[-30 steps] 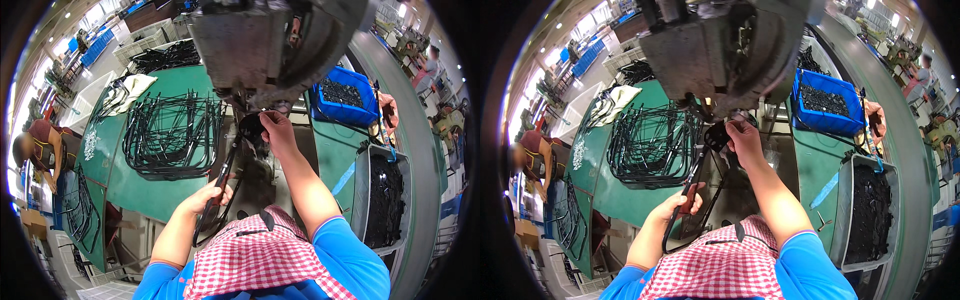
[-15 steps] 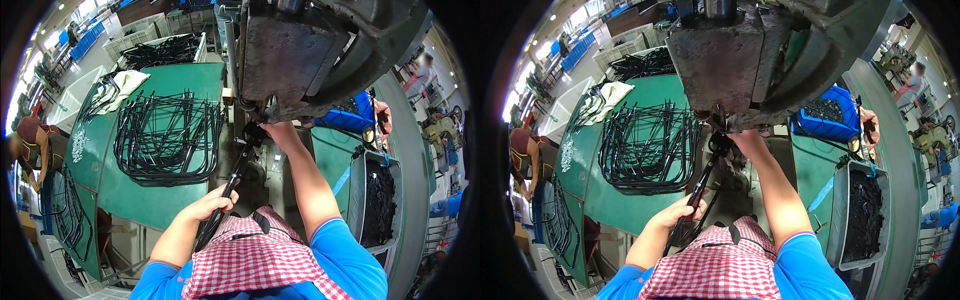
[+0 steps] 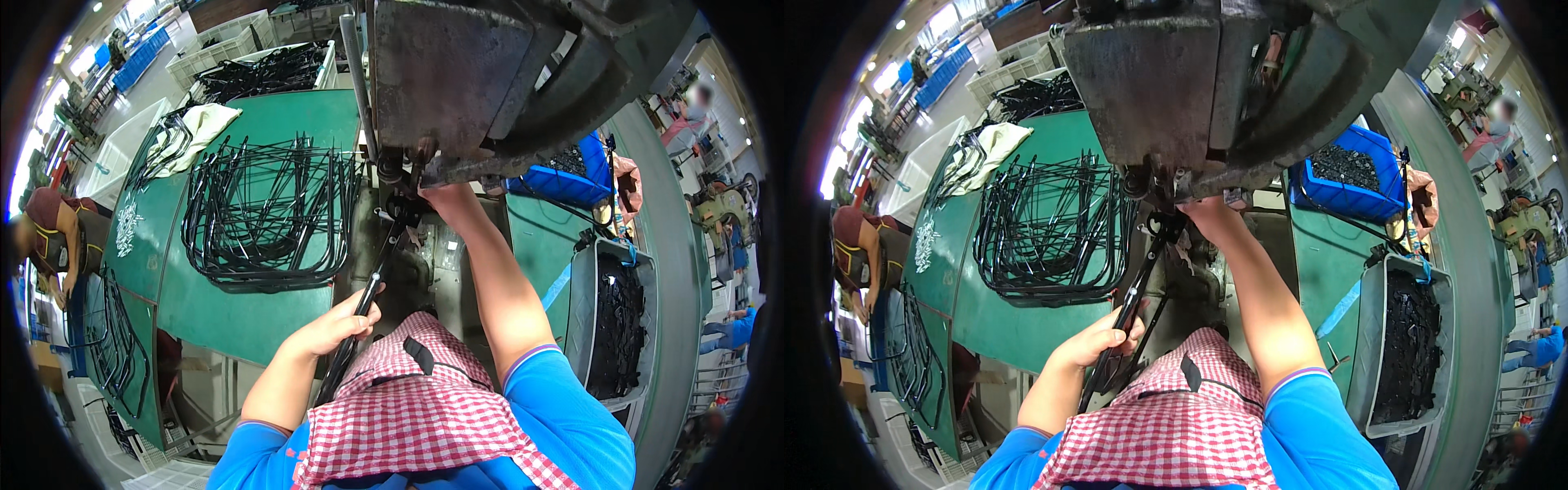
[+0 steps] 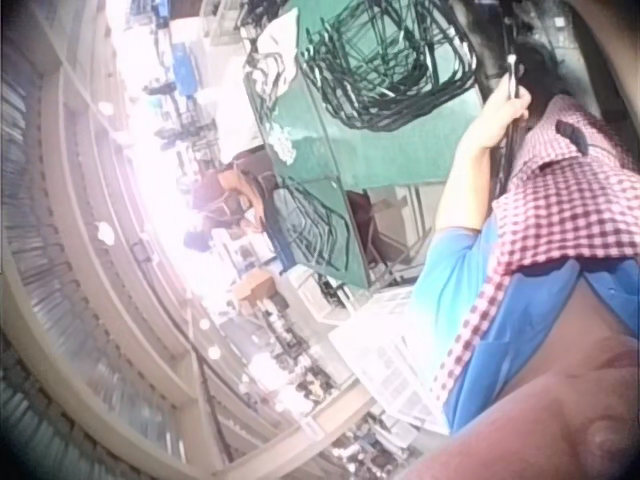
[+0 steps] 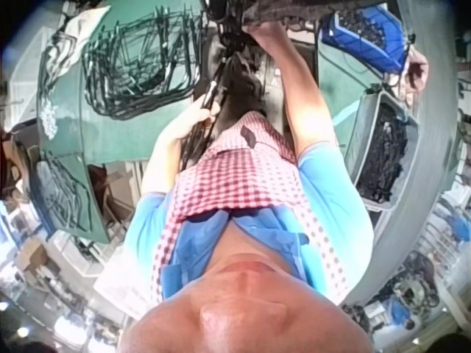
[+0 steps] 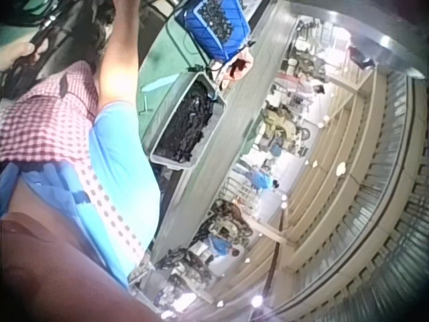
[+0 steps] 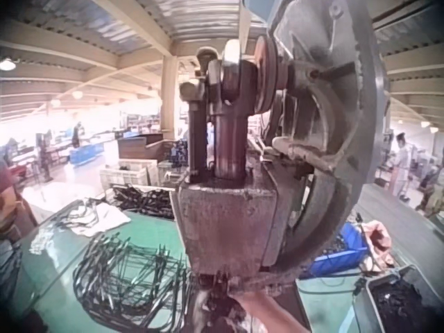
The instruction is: The person assembles black wire bicycle baskets by inserting small black plastic fasteners into the wire frame using a press machine. The person repeatedly picks up a basket frame, places it under the press, inserts fasteners, and then moves the completed basket aside.
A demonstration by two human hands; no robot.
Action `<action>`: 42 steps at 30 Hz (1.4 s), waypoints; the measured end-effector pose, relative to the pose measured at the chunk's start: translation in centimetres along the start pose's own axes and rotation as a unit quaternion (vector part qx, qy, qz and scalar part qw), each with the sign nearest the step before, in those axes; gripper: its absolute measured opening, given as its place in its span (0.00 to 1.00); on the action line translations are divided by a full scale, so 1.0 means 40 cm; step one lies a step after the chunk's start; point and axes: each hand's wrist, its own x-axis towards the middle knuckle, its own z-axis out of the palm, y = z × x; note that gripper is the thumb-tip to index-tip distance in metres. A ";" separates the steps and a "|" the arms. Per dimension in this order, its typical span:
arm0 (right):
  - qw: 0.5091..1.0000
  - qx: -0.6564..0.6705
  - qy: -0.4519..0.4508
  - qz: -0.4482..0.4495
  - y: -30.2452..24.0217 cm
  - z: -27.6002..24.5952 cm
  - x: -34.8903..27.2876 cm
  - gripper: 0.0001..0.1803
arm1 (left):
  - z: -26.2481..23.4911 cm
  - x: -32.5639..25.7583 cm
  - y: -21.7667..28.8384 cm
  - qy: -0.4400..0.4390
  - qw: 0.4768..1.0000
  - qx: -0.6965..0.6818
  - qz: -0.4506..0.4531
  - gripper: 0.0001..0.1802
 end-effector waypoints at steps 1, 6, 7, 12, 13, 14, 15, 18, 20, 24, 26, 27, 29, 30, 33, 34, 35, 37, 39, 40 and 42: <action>0.999 -0.003 0.032 0.009 0.024 0.010 0.018 0.26 | 0.001 0.004 0.009 -0.003 1.000 0.015 0.001 0.41; 0.993 0.103 0.048 -0.038 0.022 0.021 0.015 0.18 | 0.019 0.002 0.029 0.008 1.000 0.010 -0.017 0.41; 0.987 0.144 0.051 -0.050 0.023 0.022 0.016 0.12 | 0.021 0.001 0.031 0.009 0.999 0.008 -0.030 0.43; 0.831 0.539 0.120 -0.061 0.006 0.016 -0.112 0.15 | 0.011 -0.024 0.010 -0.003 0.999 0.044 0.000 0.42; 0.827 0.543 0.133 -0.060 0.061 0.035 -0.142 0.15 | 0.025 -0.047 -0.004 -0.011 0.998 0.057 -0.013 0.43; 0.821 0.545 0.158 -0.063 0.143 0.057 -0.171 0.16 | 0.039 -0.072 -0.015 -0.013 0.999 -0.014 -0.029 0.44; 0.832 0.537 0.136 -0.024 0.206 0.076 -0.219 0.18 | 0.043 -0.109 -0.028 -0.033 0.999 -0.030 -0.028 0.43; 0.869 0.440 0.064 0.216 0.451 0.174 -0.361 0.26 | 0.099 -0.219 0.003 -0.056 0.995 0.081 -0.022 0.44; 0.847 0.449 0.027 0.284 0.501 0.184 -0.429 0.33 | 0.161 -0.282 0.005 -0.071 0.997 -0.005 0.025 0.44; 0.739 0.635 -0.075 0.213 0.478 0.095 -0.485 0.49 | 0.226 -0.317 0.004 -0.148 0.979 -0.061 0.127 0.43; 0.652 0.720 -0.228 0.071 0.464 -0.003 -0.509 0.58 | 0.249 -0.307 -0.039 -0.177 0.956 -0.112 0.203 0.40; 0.605 0.723 -0.332 -0.030 0.481 -0.066 -0.532 0.61 | 0.257 -0.295 -0.066 -0.207 0.933 -0.141 0.258 0.39; 0.688 0.666 -0.274 -0.088 0.404 -0.218 -0.642 0.60 | 0.223 -0.276 -0.117 -0.154 0.920 -0.186 0.307 0.38; 0.715 0.640 -0.234 -0.157 0.362 -0.265 -0.690 0.55 | 0.218 -0.235 -0.137 -0.099 0.906 -0.210 0.354 0.35; 0.796 0.541 -0.177 -0.204 0.288 -0.363 -0.805 0.36 | 0.192 -0.149 -0.209 0.219 0.960 -0.090 0.150 0.34; 0.765 0.570 -0.217 -0.206 0.248 -0.378 -0.810 0.21 | 0.201 -0.086 -0.247 0.268 0.950 -0.123 0.100 0.35; 0.746 0.612 -0.216 -0.148 0.217 -0.376 -0.823 0.17 | 0.195 -0.035 -0.309 0.320 0.935 -0.132 0.074 0.39; 0.781 0.583 -0.211 -0.082 0.165 -0.332 -0.819 0.17 | 0.258 0.033 -0.366 0.458 0.888 0.019 0.029 0.43; 0.810 0.536 -0.234 -0.049 0.132 -0.244 -0.782 0.18 | 0.285 0.084 -0.458 0.354 0.928 0.040 0.109 0.52; 0.838 0.500 -0.214 -0.034 0.093 -0.199 -0.748 0.17 | 0.357 0.084 -0.426 0.270 0.955 0.020 0.121 0.56; 0.798 0.577 -0.174 -0.019 0.118 -0.060 -0.631 0.10 | 0.442 0.098 -0.385 0.112 0.985 0.019 0.132 0.65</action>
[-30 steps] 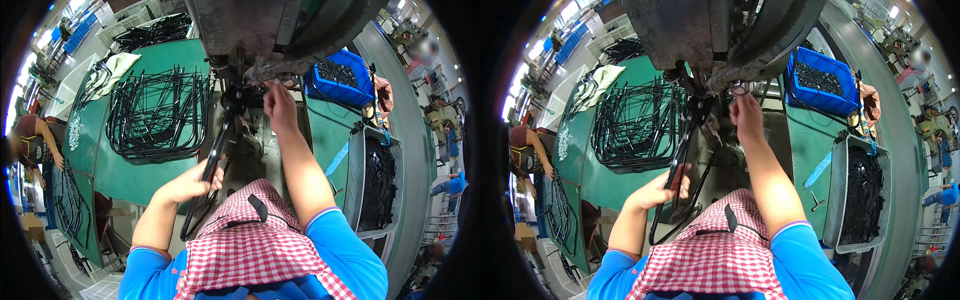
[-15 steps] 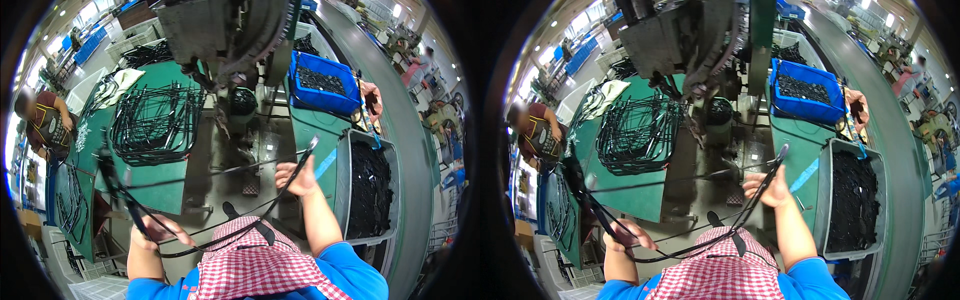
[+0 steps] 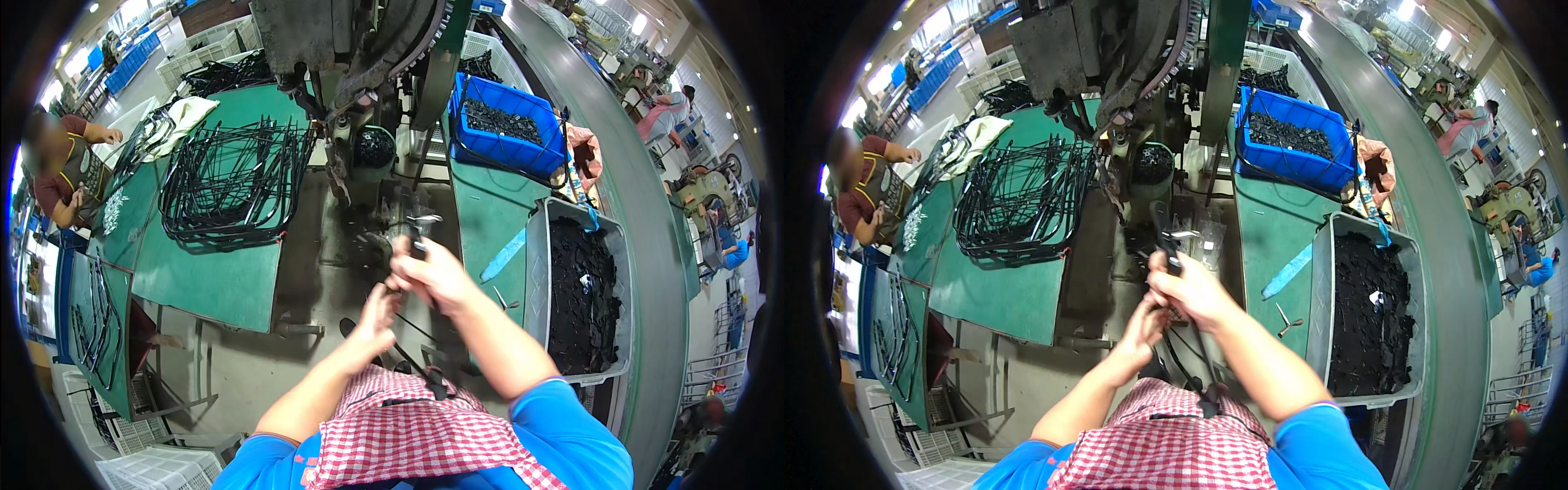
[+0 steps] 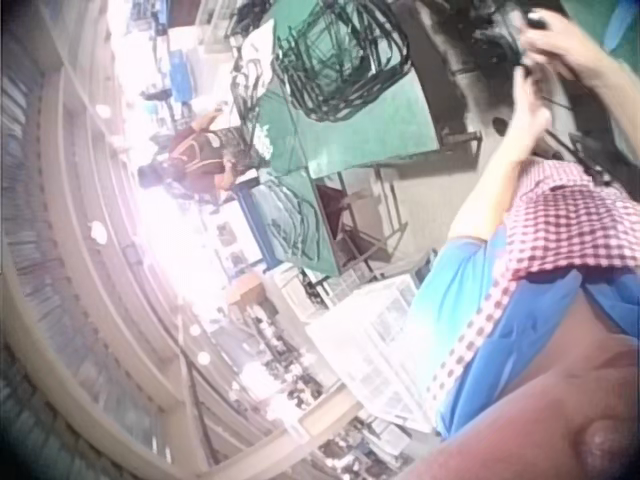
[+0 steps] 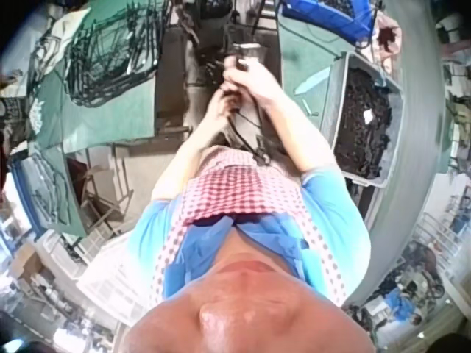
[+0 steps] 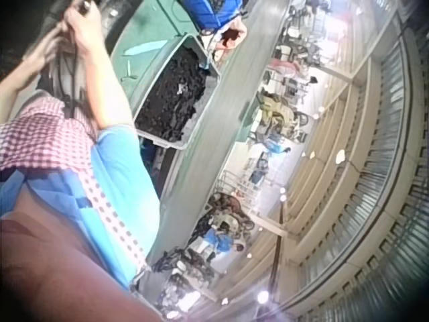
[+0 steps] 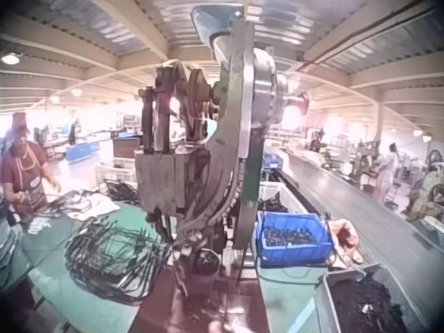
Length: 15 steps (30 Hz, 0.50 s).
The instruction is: The person assembles black wire bicycle baskets by inserting small black plastic fasteners into the wire frame using a press machine. The person repeatedly picks up a basket frame, places it under the press, inserts fasteners, and then moves the completed basket aside.
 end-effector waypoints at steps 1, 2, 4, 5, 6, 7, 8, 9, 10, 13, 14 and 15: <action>0.997 -0.028 0.069 0.009 0.032 0.025 0.073 0.09 | -0.001 0.007 0.001 -0.066 0.998 0.014 0.002 0.69; 0.997 -0.021 0.079 0.012 0.058 0.034 0.135 0.08 | -0.008 0.030 0.061 -0.027 0.996 0.081 0.008 0.72; 0.995 -0.027 0.094 0.031 0.090 0.074 0.228 0.11 | -0.081 0.058 0.126 0.046 0.997 0.043 -0.034 0.63; 0.995 0.002 0.092 0.036 0.106 0.092 0.260 0.13 | -0.131 0.060 0.165 0.063 0.995 0.060 -0.048 0.58; 0.996 0.007 0.079 0.028 0.119 0.107 0.288 0.14 | -0.175 0.055 0.196 0.055 0.995 0.057 -0.058 0.52; 0.998 0.012 0.066 0.020 0.130 0.118 0.312 0.16 | -0.221 0.050 0.218 0.057 0.993 0.035 -0.092 0.51; 0.998 -0.018 0.055 0.019 0.130 0.132 0.329 0.17 | -0.250 0.044 0.240 0.043 0.995 0.045 -0.077 0.52; 0.997 -0.014 0.081 0.007 0.128 0.160 0.350 0.17 | -0.269 0.042 0.264 0.029 0.996 0.056 -0.062 0.53; 0.995 -0.018 0.099 -0.014 0.124 0.173 0.385 0.17 | -0.270 0.056 0.283 0.015 0.997 0.063 -0.029 0.54; 0.985 -0.009 0.158 -0.062 0.153 0.199 0.465 0.17 | -0.312 0.090 0.331 0.011 0.980 0.195 -0.045 0.49; 0.989 0.000 0.138 -0.046 0.150 0.199 0.475 0.16 | -0.331 0.100 0.331 0.006 0.979 0.200 -0.042 0.42; 0.993 0.009 0.118 -0.030 0.146 0.198 0.483 0.16 | -0.351 0.102 0.343 -0.003 0.974 0.226 -0.032 0.39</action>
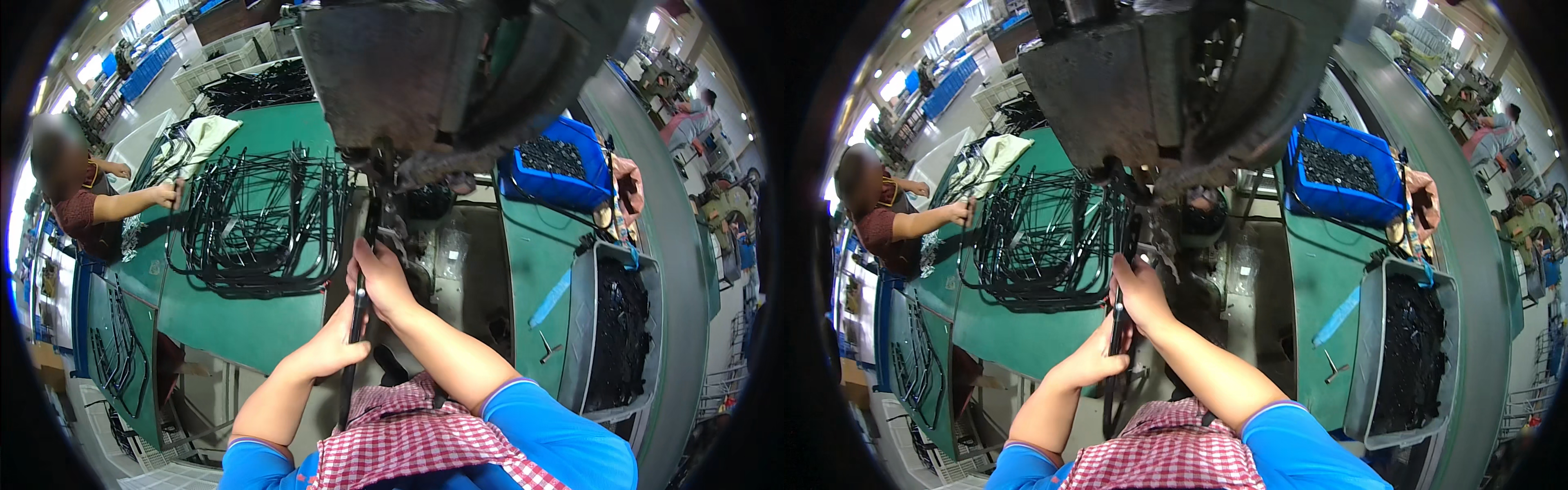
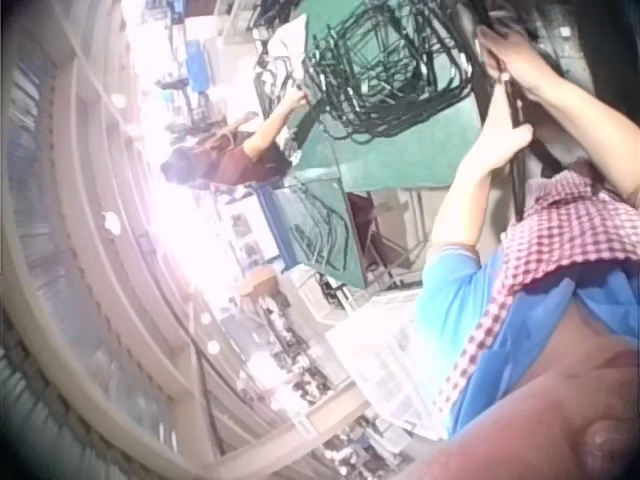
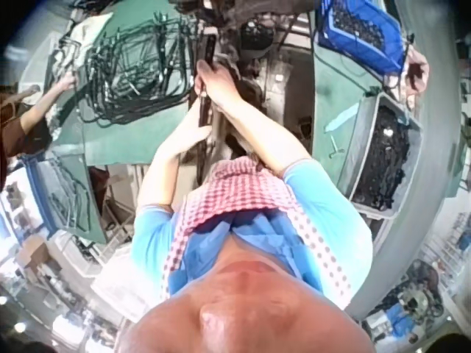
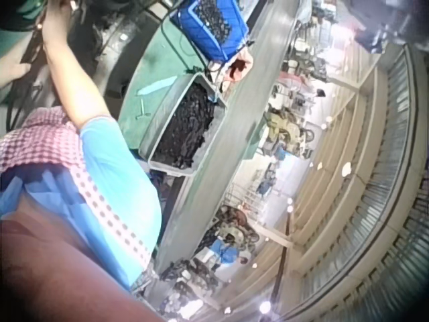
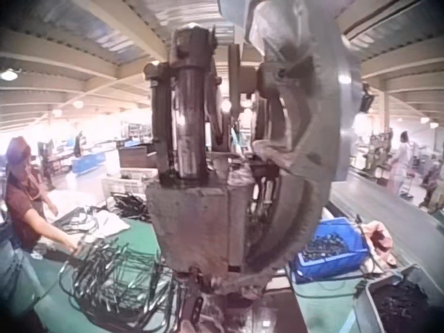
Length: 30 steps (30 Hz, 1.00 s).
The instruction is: The person assembles black wire bicycle baskets by inserting small black plastic fasteners into the wire frame using a press machine. The person repeatedly picks up a basket frame, places it under the press, inserts fasteners, and then moves the completed basket aside.
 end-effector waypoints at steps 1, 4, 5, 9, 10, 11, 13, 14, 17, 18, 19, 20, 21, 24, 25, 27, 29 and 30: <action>1.000 -0.003 -0.027 0.013 0.006 -0.004 0.011 0.15 | -0.031 -0.006 0.013 -0.011 1.000 0.004 -0.012 0.40; 0.999 -0.017 -0.020 -0.024 0.001 0.012 0.009 0.14 | -0.080 -0.021 0.050 -0.067 0.997 0.007 -0.024 0.45; 1.000 0.002 -0.014 -0.025 -0.015 0.023 -0.001 0.14 | -0.095 -0.022 0.061 -0.085 0.996 0.010 -0.018 0.47; 0.999 0.015 -0.015 -0.033 -0.021 0.028 0.017 0.16 | -0.115 -0.011 0.121 -0.096 0.992 -0.050 -0.057 0.33; 0.999 0.011 -0.007 -0.041 -0.020 0.025 0.023 0.16 | -0.121 -0.004 0.116 -0.102 0.992 -0.051 -0.060 0.32; 0.999 0.007 0.000 -0.046 -0.016 0.023 0.029 0.16 | -0.128 0.003 0.102 -0.105 0.991 -0.053 -0.064 0.31; 0.998 0.003 0.014 -0.054 -0.020 0.027 0.028 0.16 | -0.131 0.007 0.100 -0.113 0.988 -0.075 -0.071 0.30; 0.998 0.000 0.018 -0.057 -0.017 0.025 0.029 0.16 | -0.134 0.008 0.095 -0.114 0.988 -0.070 -0.071 0.31; 0.998 -0.002 0.030 -0.061 -0.013 0.022 0.042 0.17 | -0.141 0.022 0.060 -0.113 0.990 -0.077 -0.045 0.31; 0.998 0.001 0.035 -0.055 -0.010 0.020 0.042 0.17 | -0.141 0.025 0.047 -0.115 0.990 -0.073 -0.043 0.31; 0.998 0.005 0.039 -0.049 -0.008 0.017 0.041 0.17 | -0.141 0.027 0.036 -0.116 0.990 -0.068 -0.041 0.31; 0.998 0.008 0.045 -0.044 -0.008 0.011 0.040 0.17 | -0.141 0.033 0.021 -0.119 0.990 -0.063 -0.038 0.31; 1.000 -0.001 0.016 -0.009 0.010 -0.025 0.041 0.14 | -0.145 0.036 -0.002 -0.136 0.987 -0.062 -0.051 0.30; 0.998 -0.033 -0.038 0.023 0.059 -0.149 0.045 0.16 | -0.142 0.025 0.010 -0.137 0.976 -0.131 -0.106 0.28; 0.996 -0.029 -0.079 0.042 0.039 -0.215 0.049 0.21 | -0.147 0.019 -0.004 -0.145 0.969 -0.164 -0.114 0.26; 0.998 -0.016 -0.044 0.049 -0.012 -0.320 0.054 0.28 | -0.149 0.013 -0.036 -0.136 0.972 -0.172 -0.087 0.39; 0.926 -0.310 0.192 -0.097 -0.039 -0.401 0.135 0.19 | -0.146 0.010 -0.052 -0.151 0.972 -0.170 -0.064 0.54; 0.818 -0.488 0.252 -0.169 -0.071 -0.404 0.177 0.13 | -0.142 0.006 -0.062 -0.146 0.972 -0.173 -0.054 0.54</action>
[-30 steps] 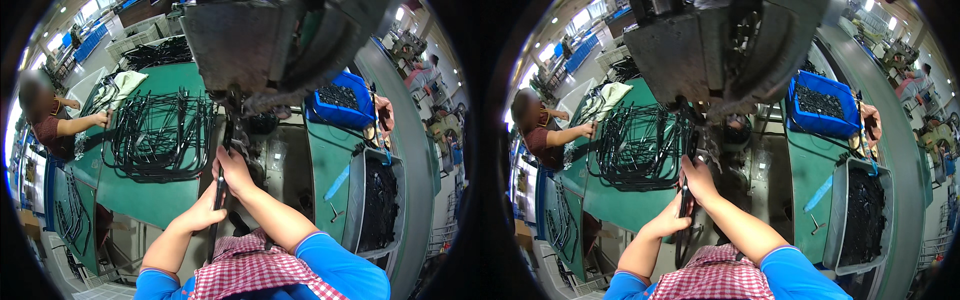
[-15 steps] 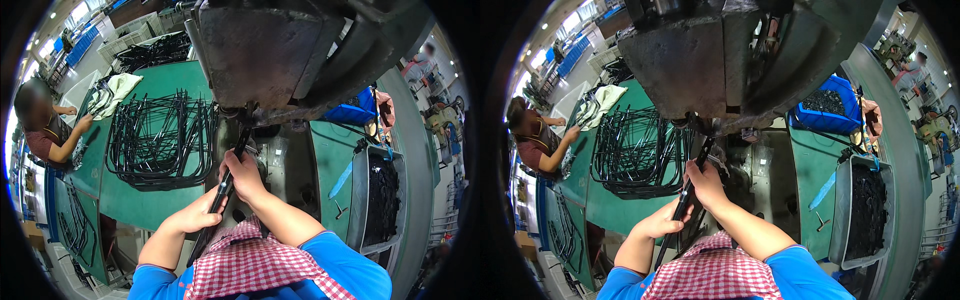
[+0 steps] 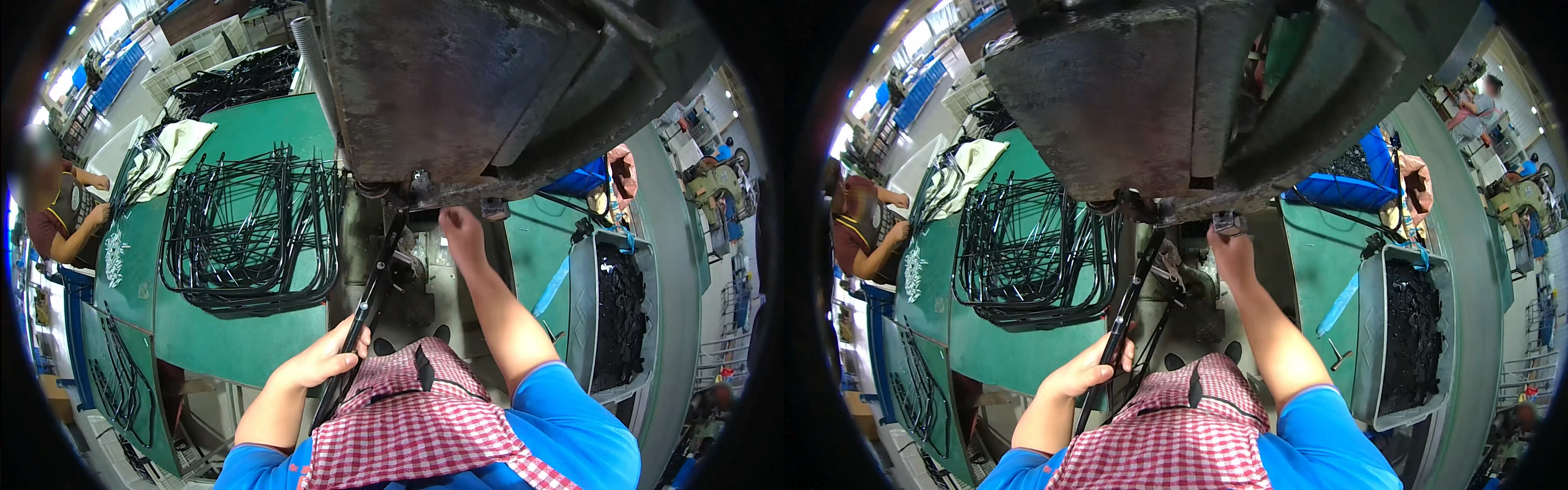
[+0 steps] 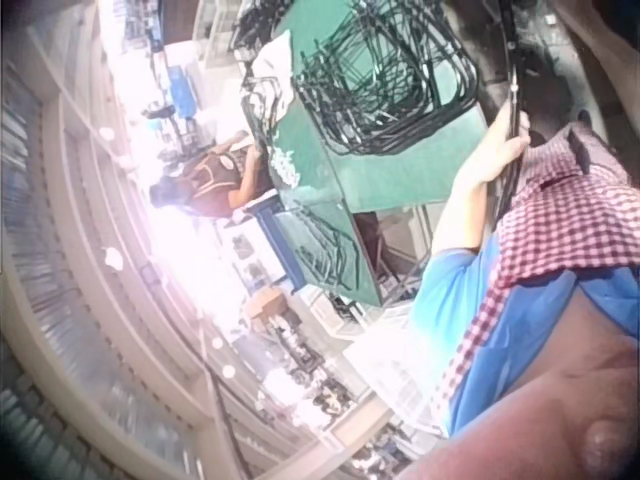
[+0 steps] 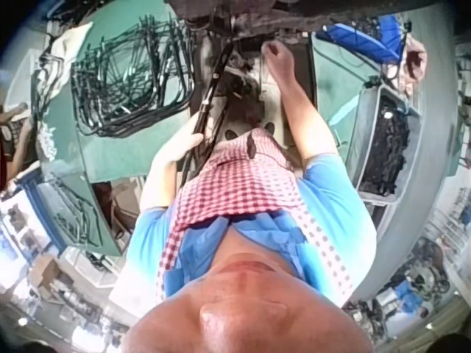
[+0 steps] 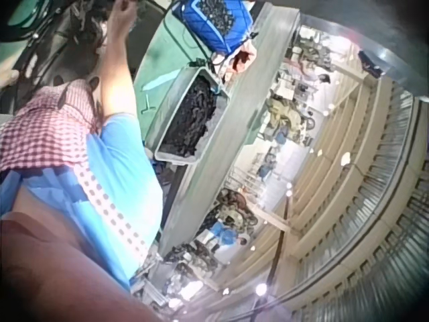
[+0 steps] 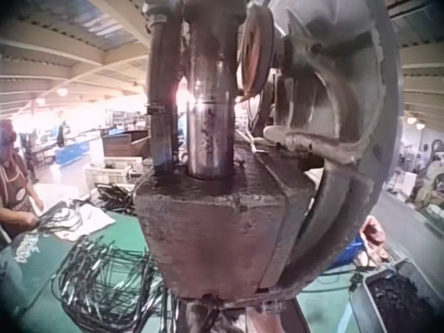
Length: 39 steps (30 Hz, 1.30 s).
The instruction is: The person assembles black wire bicycle baskets by inserting small black plastic fasteners into the wire frame using a press machine. The person repeatedly picks up a basket frame, places it under the press, inserts fasteners, and then moves the completed basket aside.
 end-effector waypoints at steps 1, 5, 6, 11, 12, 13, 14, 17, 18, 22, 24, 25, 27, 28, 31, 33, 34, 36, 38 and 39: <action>0.977 -0.189 -0.040 -0.092 0.015 0.000 0.052 0.14 | 0.003 -0.005 -0.013 0.002 1.000 0.000 0.009 0.54; 0.915 -0.234 0.082 -0.319 0.038 0.089 0.163 0.21 | 0.007 -0.014 -0.011 0.011 1.000 -0.015 0.020 0.51; 0.924 -0.228 0.060 -0.301 0.034 0.092 0.168 0.22 | 0.006 -0.017 -0.010 0.008 0.999 -0.021 0.025 0.49; 0.944 -0.250 -0.041 -0.210 0.034 0.084 0.190 0.24 | 0.011 -0.028 -0.012 0.046 0.998 -0.027 0.017 0.49; 0.938 -0.286 -0.048 -0.188 0.070 0.096 0.206 0.23 | 0.012 -0.022 -0.007 0.051 0.998 -0.021 0.013 0.49; 0.930 -0.322 -0.055 -0.166 0.107 0.109 0.220 0.22 | 0.014 -0.018 -0.006 0.057 0.998 -0.014 0.009 0.48; 0.922 -0.352 -0.062 -0.148 0.098 0.120 0.227 0.21 | 0.016 -0.020 -0.005 0.059 0.998 -0.014 0.011 0.47; 0.971 -0.193 -0.012 -0.142 0.079 0.123 0.218 0.25 | 0.021 -0.022 -0.002 0.067 0.998 -0.013 0.014 0.43; 0.955 -0.223 0.010 -0.197 0.110 0.119 0.229 0.25 | 0.021 -0.020 0.001 0.066 0.998 -0.010 0.012 0.42; 0.944 -0.198 0.026 -0.264 0.111 0.109 0.224 0.24 | 0.016 -0.027 -0.003 0.071 0.997 -0.005 0.008 0.45; 0.949 -0.215 0.032 -0.229 0.091 0.089 0.206 0.24 | 0.017 -0.024 -0.005 0.063 0.998 -0.004 0.006 0.47; 0.937 -0.267 0.047 -0.219 0.091 0.084 0.209 0.23 | 0.018 -0.021 -0.006 0.061 0.998 -0.003 0.007 0.48; 0.927 -0.290 0.090 -0.222 0.085 0.086 0.217 0.21 | 0.018 -0.015 -0.002 0.056 0.998 0.001 0.007 0.50; 0.921 -0.285 0.070 -0.255 0.088 0.082 0.204 0.20 | 0.019 -0.016 -0.005 0.054 0.998 -0.003 0.009 0.48; 0.957 -0.104 -0.038 -0.269 -0.154 0.025 0.069 0.15 | 0.016 -0.022 -0.028 0.059 0.998 -0.016 0.026 0.44; 0.977 0.103 -0.134 -0.132 -0.247 -0.009 -0.004 0.14 | 0.012 -0.015 -0.031 0.044 0.999 -0.012 0.026 0.44; 0.972 0.141 -0.173 -0.071 -0.257 -0.020 -0.020 0.16 | 0.013 -0.012 -0.027 0.046 0.999 -0.019 0.020 0.43; 0.973 0.130 -0.187 -0.038 -0.251 -0.016 -0.026 0.18 | 0.025 -0.006 -0.013 0.040 0.999 -0.025 0.005 0.42; 0.985 0.014 -0.154 -0.077 -0.273 0.005 -0.022 0.16 | 0.027 -0.013 -0.019 0.073 0.997 -0.005 0.002 0.45; 0.969 0.048 -0.095 -0.225 -0.300 0.005 -0.025 0.15 | 0.029 -0.018 -0.027 0.090 0.996 -0.024 0.000 0.46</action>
